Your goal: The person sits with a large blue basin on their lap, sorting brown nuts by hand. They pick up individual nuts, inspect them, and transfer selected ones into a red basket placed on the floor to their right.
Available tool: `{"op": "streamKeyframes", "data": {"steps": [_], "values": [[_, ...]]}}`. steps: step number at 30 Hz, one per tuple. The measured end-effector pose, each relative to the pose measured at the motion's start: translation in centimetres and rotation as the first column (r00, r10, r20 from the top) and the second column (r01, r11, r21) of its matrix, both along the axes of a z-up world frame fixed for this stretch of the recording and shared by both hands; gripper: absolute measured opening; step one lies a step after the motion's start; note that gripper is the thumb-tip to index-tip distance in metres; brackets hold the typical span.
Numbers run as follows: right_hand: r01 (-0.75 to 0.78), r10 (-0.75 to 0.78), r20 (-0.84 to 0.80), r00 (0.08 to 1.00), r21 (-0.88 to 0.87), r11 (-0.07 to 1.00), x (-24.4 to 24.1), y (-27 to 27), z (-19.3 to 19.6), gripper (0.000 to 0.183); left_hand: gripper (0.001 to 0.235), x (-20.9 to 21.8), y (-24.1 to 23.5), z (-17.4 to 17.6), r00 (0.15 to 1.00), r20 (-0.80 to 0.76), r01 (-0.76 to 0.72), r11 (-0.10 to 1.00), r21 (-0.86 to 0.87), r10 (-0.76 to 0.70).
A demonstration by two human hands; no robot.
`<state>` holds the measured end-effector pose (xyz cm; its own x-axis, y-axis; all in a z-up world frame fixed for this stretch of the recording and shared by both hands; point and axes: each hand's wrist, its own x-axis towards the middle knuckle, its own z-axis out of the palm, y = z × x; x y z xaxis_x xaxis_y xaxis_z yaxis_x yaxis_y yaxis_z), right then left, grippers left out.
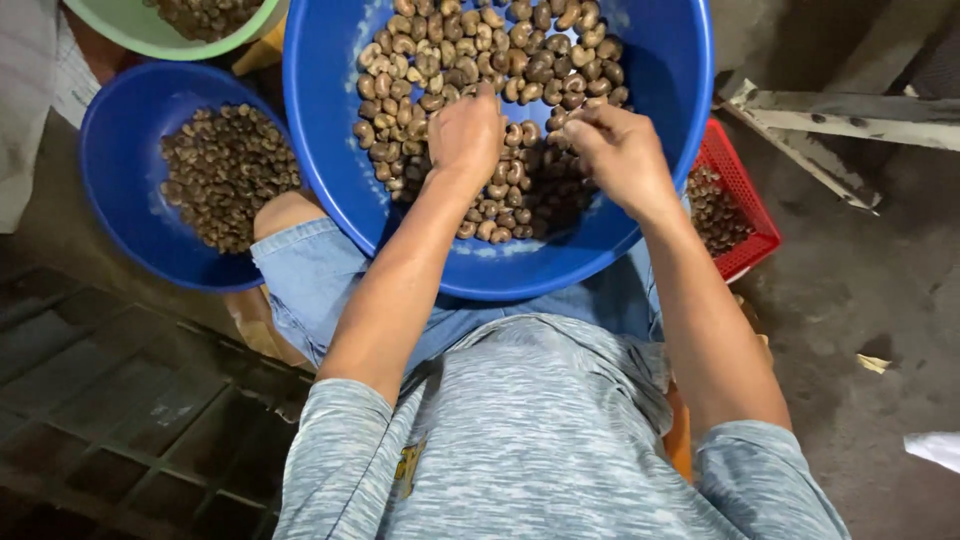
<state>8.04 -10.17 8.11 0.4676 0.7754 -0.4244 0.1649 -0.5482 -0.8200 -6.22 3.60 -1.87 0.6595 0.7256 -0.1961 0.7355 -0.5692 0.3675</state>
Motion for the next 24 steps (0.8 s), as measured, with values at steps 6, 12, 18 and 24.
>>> {"op": "streamKeyframes", "data": {"steps": [6,12,18,24], "values": [[-0.281,0.344,0.504,0.793,-0.199,0.939,0.6,3.4,-3.4,0.049,0.064,-0.6,1.5,4.5,0.973,-0.1,-0.231,0.841,-0.49,0.209],[-0.474,0.632,0.394,0.667,-0.429,0.769,-0.8,3.7,-3.6,0.058,0.032,-5.6,3.6,12.8,0.776,0.157,-0.157,0.428,-0.89,0.611],[-0.37,0.463,0.438,0.771,-0.284,0.885,-0.2,2.7,-3.6,0.027,0.02,-8.5,4.6,10.6,0.454,0.325,0.141,0.294,-0.945,0.829],[-0.334,0.352,0.489,0.798,-0.127,0.934,-0.3,4.4,-3.4,0.019,0.021,-8.5,4.1,11.3,0.426,0.341,0.194,0.283,-0.939,0.838]]}}
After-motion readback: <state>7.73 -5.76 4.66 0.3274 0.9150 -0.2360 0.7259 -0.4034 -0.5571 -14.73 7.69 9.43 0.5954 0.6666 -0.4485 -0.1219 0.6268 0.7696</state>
